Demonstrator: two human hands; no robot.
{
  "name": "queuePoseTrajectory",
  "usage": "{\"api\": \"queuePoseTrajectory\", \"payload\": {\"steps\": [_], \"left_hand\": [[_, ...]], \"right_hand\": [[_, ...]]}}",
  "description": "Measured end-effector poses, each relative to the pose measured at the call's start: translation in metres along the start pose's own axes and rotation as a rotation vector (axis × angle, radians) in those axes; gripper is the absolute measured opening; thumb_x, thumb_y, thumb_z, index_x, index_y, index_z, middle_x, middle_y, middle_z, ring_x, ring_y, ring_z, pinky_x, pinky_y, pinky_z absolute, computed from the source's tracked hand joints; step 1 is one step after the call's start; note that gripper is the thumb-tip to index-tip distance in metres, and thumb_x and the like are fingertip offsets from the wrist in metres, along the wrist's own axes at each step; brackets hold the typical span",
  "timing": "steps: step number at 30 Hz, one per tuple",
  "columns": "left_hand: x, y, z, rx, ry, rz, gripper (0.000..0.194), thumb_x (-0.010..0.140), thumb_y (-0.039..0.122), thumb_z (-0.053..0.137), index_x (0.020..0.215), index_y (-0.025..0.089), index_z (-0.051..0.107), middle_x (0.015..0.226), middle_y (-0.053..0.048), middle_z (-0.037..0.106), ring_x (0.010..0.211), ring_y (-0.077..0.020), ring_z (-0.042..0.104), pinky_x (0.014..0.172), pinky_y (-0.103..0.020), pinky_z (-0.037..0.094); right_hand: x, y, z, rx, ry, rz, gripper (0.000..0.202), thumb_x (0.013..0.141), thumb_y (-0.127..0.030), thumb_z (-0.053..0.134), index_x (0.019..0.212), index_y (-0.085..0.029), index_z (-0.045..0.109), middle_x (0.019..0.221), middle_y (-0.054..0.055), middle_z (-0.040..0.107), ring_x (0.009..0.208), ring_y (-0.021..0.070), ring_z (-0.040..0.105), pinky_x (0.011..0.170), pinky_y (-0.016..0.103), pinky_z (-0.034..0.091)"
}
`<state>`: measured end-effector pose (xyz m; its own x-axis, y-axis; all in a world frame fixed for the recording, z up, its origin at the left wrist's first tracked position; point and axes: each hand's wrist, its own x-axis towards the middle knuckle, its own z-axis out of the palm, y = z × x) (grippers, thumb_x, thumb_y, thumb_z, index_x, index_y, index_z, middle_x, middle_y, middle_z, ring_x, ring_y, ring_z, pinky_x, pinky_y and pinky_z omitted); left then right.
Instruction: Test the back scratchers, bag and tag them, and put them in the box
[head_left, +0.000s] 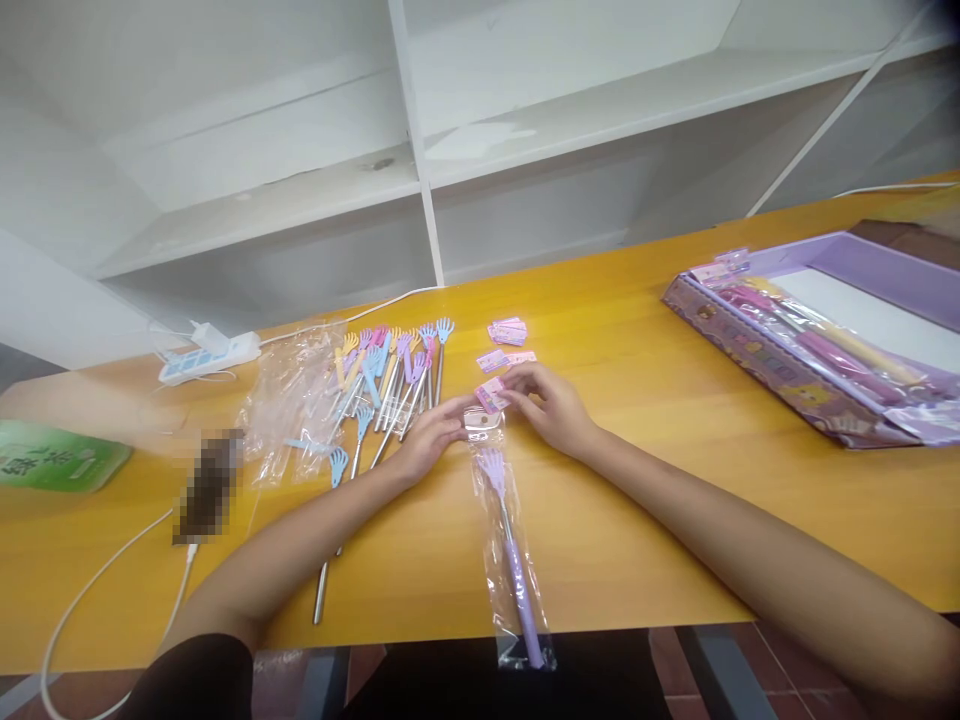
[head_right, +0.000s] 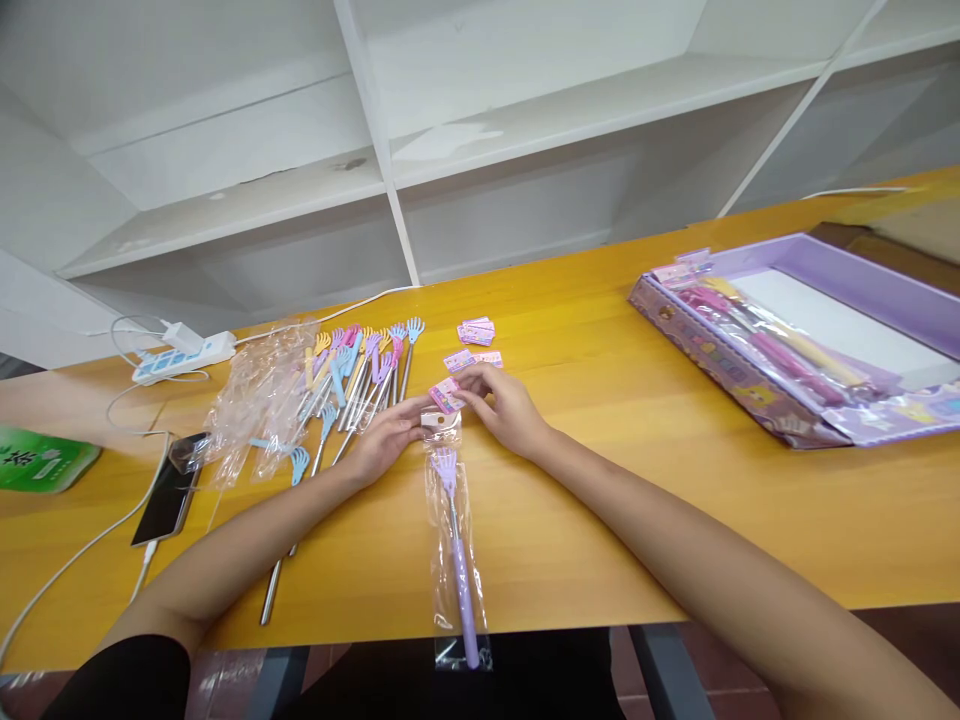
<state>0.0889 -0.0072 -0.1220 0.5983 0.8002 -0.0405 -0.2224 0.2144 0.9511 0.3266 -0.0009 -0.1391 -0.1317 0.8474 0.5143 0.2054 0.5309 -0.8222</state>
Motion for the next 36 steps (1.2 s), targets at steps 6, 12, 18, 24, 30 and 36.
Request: {"api": "queuePoseTrajectory", "payload": {"steps": [6,12,18,24,30,36], "left_hand": [[0.0002,0.003,0.0019,-0.069,-0.053,0.032,0.052,0.089,0.035,0.066,0.137,0.014,0.07,0.136,-0.019,0.072,0.13,-0.0338,0.065,0.12,-0.056,0.041],[0.0007,0.0043,0.0034,-0.145,-0.034,-0.021,0.054,0.088,0.036,0.066,0.136,0.013,0.07,0.133,-0.02,0.074,0.128,-0.0362,0.067,0.119,-0.059,0.041],[-0.0005,0.0052,0.0043,-0.164,-0.054,-0.058,0.052,0.087,0.035,0.066,0.134,0.013,0.071,0.136,-0.019,0.072,0.13,-0.0385,0.066,0.115,-0.06,0.046],[0.0001,0.0038,0.0031,-0.186,-0.031,-0.056,0.051,0.086,0.035,0.066,0.133,0.014,0.073,0.139,-0.018,0.071,0.134,-0.0394,0.063,0.113,-0.06,0.047],[0.0002,0.0026,0.0022,-0.193,-0.029,-0.049,0.053,0.085,0.035,0.068,0.133,0.014,0.074,0.14,-0.018,0.07,0.132,-0.0395,0.064,0.113,-0.061,0.047],[-0.0001,0.0031,0.003,-0.182,-0.025,-0.041,0.053,0.085,0.036,0.068,0.133,0.016,0.074,0.139,-0.018,0.071,0.13,-0.0373,0.065,0.112,-0.058,0.048]], "right_hand": [[0.0,0.0001,-0.0052,-0.175,-0.009,-0.076,0.017,0.103,-0.041,0.062,0.112,-0.029,0.068,0.1,0.006,0.074,0.078,0.0216,0.067,0.074,0.041,0.058],[0.0001,0.0007,-0.0067,-0.23,-0.116,-0.174,0.016,0.106,-0.035,0.057,0.116,-0.03,0.069,0.106,0.007,0.073,0.091,0.0228,0.068,0.082,0.042,0.058],[-0.0002,-0.0036,-0.0062,-0.206,-0.205,-0.234,0.018,0.107,-0.031,0.055,0.117,-0.028,0.069,0.104,0.007,0.07,0.09,0.0212,0.067,0.076,0.038,0.057],[-0.0012,-0.005,-0.0058,-0.215,-0.214,-0.287,0.015,0.105,-0.026,0.059,0.117,-0.025,0.068,0.101,0.007,0.067,0.08,0.018,0.064,0.069,0.033,0.055],[-0.0017,-0.0061,-0.0085,-0.246,-0.243,-0.331,0.021,0.104,-0.021,0.055,0.119,-0.025,0.069,0.105,0.009,0.063,0.09,0.0207,0.065,0.077,0.037,0.057],[-0.0023,-0.0077,-0.0099,-0.243,-0.278,-0.348,0.024,0.102,-0.017,0.053,0.118,-0.025,0.07,0.103,0.008,0.064,0.086,0.0196,0.064,0.075,0.036,0.055]]}}
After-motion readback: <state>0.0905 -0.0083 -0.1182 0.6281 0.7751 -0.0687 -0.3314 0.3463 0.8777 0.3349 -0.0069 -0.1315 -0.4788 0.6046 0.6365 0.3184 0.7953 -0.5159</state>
